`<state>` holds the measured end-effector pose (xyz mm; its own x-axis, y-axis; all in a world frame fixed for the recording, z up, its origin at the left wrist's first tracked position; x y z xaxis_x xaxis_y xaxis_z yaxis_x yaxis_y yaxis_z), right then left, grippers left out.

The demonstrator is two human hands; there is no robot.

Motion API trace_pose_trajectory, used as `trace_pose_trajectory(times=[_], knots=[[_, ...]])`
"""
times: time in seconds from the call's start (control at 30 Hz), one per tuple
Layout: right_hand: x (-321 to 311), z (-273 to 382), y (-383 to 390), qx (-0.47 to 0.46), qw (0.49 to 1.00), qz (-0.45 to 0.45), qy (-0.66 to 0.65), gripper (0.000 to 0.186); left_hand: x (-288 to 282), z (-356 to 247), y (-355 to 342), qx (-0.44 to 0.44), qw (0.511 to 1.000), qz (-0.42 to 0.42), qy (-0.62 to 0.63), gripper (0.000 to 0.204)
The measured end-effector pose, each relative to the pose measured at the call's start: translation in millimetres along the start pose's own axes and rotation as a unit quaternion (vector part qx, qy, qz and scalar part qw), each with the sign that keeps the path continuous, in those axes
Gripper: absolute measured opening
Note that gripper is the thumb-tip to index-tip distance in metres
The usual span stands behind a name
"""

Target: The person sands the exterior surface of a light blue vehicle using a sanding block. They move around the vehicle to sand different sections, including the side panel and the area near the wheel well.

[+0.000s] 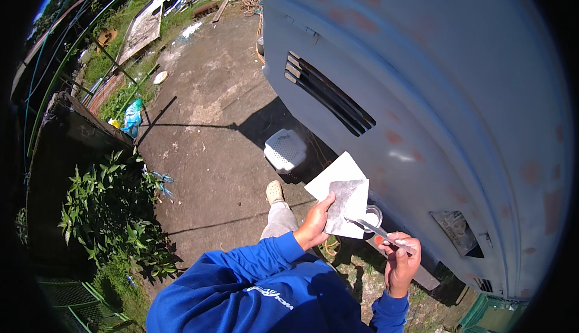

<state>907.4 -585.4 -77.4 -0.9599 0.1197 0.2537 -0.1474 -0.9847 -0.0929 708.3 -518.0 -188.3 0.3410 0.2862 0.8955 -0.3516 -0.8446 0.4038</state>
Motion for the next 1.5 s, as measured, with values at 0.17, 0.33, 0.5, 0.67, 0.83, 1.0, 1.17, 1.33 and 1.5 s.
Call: trace_pose_trajectory(times=[0.17,0.33,0.5,0.67,0.83,1.0,1.17,1.33,1.5], knots=[[9.4,7.6,0.9,-0.004,1.0,-0.002,0.019,0.028,0.2,-7.4,12.5,-0.016,1.0,0.018,-0.005,0.042],[7.1,9.1,4.2,-0.004,1.0,-0.006,0.012,0.026,1.7,-10.7,18.1,-0.021,0.999,0.027,-0.02,0.041],[6.2,7.6,-0.2,0.01,0.999,0.031,-0.025,0.022,12.9,-25.0,39.3,0.018,0.997,0.063,-0.052,0.045],[-8.1,5.6,6.3,0.013,0.999,0.019,-0.026,0.02,24.4,-24.2,46.6,-0.005,0.995,0.068,-0.079,0.047],[-16.8,8.1,3.8,0.003,1.0,0.014,0.021,0.018,13.1,-18.4,48.2,-0.027,0.995,0.049,-0.08,0.041],[-25.7,12.2,0.3,0.004,0.998,0.014,0.058,0.017,9.4,-14.9,49.7,-0.056,0.994,0.045,-0.082,0.04],[-25.5,11.5,4.8,-0.022,1.0,-0.009,0.004,0.017,-8.5,2.3,31.1,0.011,0.985,-0.012,-0.169,0.036],[-65.0,-3.8,6.7,-0.015,0.988,-0.147,0.034,0.02,-40.3,11.6,7.8,0.06,0.963,-0.075,-0.253,0.032],[-126.7,-82.7,4.3,0.064,0.95,-0.305,0.024,0.025,-31.3,5.0,15.4,0.09,0.944,-0.093,-0.302,0.038]])
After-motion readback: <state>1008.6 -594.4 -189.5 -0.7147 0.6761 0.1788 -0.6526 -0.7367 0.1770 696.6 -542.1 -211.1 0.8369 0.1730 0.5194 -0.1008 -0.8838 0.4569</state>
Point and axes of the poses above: each hand's wrist, its own y-axis away from the middle knuckle, its own x-axis out of the palm, z = x × y, the point moved 2 cm from there along -y, towards the middle knuckle
